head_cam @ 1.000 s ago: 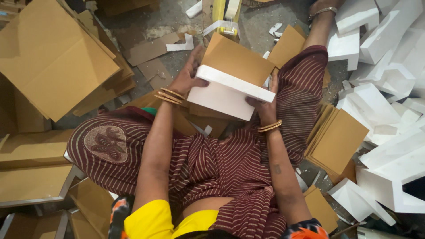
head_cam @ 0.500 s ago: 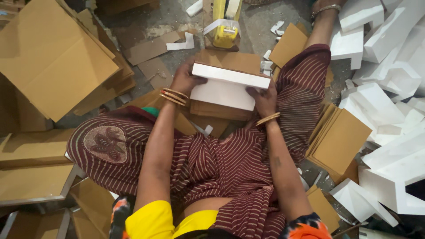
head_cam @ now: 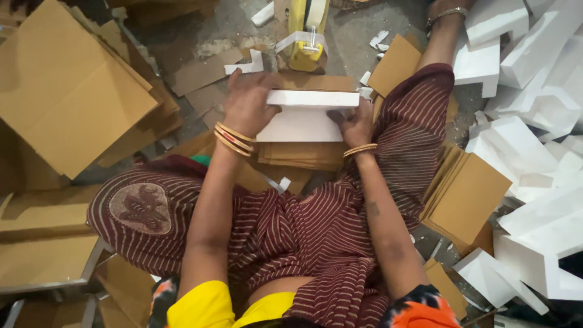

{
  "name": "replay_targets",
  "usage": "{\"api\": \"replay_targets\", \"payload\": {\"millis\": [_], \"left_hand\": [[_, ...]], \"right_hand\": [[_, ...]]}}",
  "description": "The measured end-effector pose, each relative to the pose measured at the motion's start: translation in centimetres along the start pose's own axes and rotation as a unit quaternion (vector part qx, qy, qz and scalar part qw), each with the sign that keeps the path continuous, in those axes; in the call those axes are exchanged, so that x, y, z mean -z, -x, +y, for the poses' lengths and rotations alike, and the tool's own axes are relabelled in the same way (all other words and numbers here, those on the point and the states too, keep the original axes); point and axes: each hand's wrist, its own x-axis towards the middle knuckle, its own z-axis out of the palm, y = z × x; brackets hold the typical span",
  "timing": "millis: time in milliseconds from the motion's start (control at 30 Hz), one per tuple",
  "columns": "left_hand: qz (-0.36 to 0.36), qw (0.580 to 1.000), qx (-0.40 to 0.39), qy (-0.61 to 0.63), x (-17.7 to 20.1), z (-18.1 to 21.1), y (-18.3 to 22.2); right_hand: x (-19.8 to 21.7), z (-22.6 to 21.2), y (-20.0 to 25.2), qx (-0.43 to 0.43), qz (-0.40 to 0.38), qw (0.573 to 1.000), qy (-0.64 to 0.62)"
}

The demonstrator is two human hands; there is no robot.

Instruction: The person sits on the floor and repeatedly assembles small cardboard boxes by inserting white foam inserts and sealing the flaps with tape. The person handles cardboard pieces and foam inserts one at a time, using a tape dispenser to close each box.

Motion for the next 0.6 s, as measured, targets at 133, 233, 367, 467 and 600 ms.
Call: {"api": "replay_targets", "payload": {"millis": [133,233,367,467,600], "left_hand": [[0.042,0.992,-0.074,-0.094,-3.3,3.1,-0.6],[0.061,0.986,-0.082,-0.132,-6.4,4.3,-0.9],[0.047,0.985,-0.1,-0.135,-7.2,3.4,-0.5],[0.045,0.985,-0.101,-0.131,-6.9,3.1,-0.5],[0.058,0.984,-0.104,-0.13,-7.1,3.1,-0.5]], "right_hand": [[-0.5,-0.1,0.1,0.012,0.0,1.0,0.008],[-0.5,-1.1,0.0,-0.095,-0.038,0.994,-0.029],[1.3,-3.1,-0.3,-0.04,-0.083,0.996,-0.021],[5.0,-3.6,0.4,-0.096,-0.12,0.987,-0.037],[15.5,0.7,4.2,-0.122,0.056,0.988,0.071]]}}
